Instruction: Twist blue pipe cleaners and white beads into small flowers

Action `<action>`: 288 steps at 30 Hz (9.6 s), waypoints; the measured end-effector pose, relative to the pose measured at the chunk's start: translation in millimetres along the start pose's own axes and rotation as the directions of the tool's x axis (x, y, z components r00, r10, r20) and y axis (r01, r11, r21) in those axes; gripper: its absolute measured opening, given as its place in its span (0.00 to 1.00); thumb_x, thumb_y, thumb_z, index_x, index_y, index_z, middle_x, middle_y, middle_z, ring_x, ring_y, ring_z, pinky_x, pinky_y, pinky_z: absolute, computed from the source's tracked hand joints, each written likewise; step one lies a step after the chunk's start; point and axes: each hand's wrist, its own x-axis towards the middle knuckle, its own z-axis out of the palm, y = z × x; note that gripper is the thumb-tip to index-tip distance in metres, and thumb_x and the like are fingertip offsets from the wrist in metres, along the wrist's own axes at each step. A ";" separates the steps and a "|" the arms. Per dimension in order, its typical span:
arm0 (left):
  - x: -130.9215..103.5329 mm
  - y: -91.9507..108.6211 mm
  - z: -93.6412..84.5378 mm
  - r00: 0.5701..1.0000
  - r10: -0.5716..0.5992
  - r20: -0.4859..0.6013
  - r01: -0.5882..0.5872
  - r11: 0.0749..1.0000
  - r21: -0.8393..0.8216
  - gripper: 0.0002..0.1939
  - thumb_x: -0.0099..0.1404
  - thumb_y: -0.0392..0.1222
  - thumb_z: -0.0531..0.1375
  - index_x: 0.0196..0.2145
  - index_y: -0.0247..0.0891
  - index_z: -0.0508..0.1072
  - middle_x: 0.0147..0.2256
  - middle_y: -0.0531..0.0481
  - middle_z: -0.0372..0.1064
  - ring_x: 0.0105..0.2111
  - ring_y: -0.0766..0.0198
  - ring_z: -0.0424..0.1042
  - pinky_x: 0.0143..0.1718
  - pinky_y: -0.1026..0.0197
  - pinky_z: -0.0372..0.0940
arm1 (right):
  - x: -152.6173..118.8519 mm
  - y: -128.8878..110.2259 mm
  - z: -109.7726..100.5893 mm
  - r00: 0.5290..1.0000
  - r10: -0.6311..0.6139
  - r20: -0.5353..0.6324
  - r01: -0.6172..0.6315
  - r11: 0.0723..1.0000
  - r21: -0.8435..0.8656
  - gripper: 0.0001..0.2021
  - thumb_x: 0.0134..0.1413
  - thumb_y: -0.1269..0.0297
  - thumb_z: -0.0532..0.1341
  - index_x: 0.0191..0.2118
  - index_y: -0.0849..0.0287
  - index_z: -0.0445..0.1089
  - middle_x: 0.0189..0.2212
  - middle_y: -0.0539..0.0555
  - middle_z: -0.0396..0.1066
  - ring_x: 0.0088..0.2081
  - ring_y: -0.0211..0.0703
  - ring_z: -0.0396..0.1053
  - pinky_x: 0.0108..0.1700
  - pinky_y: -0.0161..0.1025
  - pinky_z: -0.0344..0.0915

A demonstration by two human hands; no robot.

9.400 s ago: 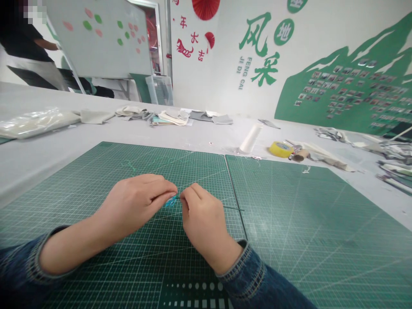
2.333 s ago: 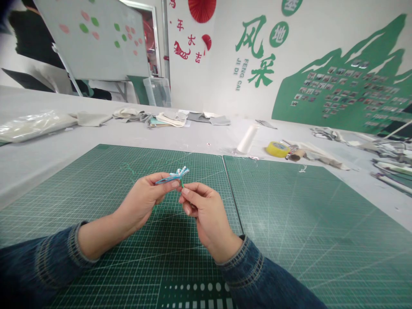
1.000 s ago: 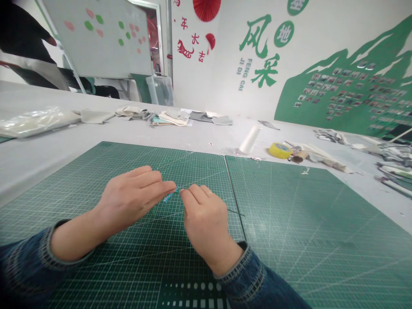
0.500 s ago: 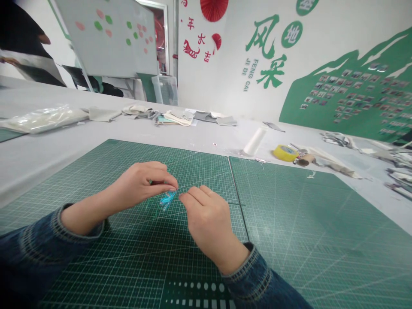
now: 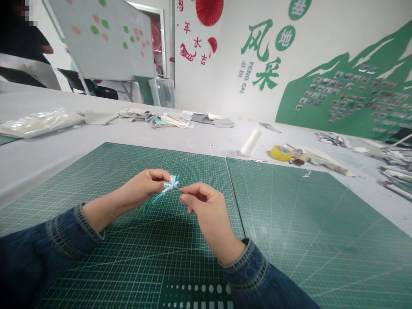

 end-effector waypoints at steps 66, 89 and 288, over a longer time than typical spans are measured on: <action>-11.6 -3.0 34.7 0.998 -0.056 -0.037 0.055 0.998 -0.009 0.07 0.60 0.45 0.66 0.29 0.40 0.78 0.29 0.54 0.73 0.32 0.66 0.68 0.38 0.62 0.61 | 2.1 -2.4 -4.6 0.989 0.028 -0.148 -0.003 0.987 0.164 0.03 0.49 0.68 0.67 0.31 0.58 0.73 0.22 0.47 0.69 0.21 0.31 0.57 0.24 0.33 0.52; -39.0 3.2 49.6 0.671 0.681 0.295 -0.312 -0.102 0.945 0.07 0.68 0.33 0.56 0.39 0.33 0.74 0.26 0.50 0.68 0.27 0.61 0.66 0.29 0.56 0.63 | 4.5 7.0 -6.6 0.916 -0.359 -0.176 0.230 0.833 -0.504 0.07 0.55 0.74 0.61 0.32 0.56 0.74 0.28 0.49 0.72 0.31 0.40 0.67 0.33 0.39 0.63; -32.1 2.7 53.0 0.906 0.360 -0.222 -0.152 0.767 0.623 0.06 0.66 0.40 0.60 0.35 0.41 0.78 0.30 0.53 0.74 0.31 0.63 0.71 0.32 0.60 0.65 | 2.9 7.4 -7.5 0.899 -0.399 -0.178 0.219 0.765 -0.605 0.06 0.58 0.73 0.60 0.34 0.56 0.73 0.30 0.50 0.71 0.32 0.40 0.69 0.34 0.39 0.63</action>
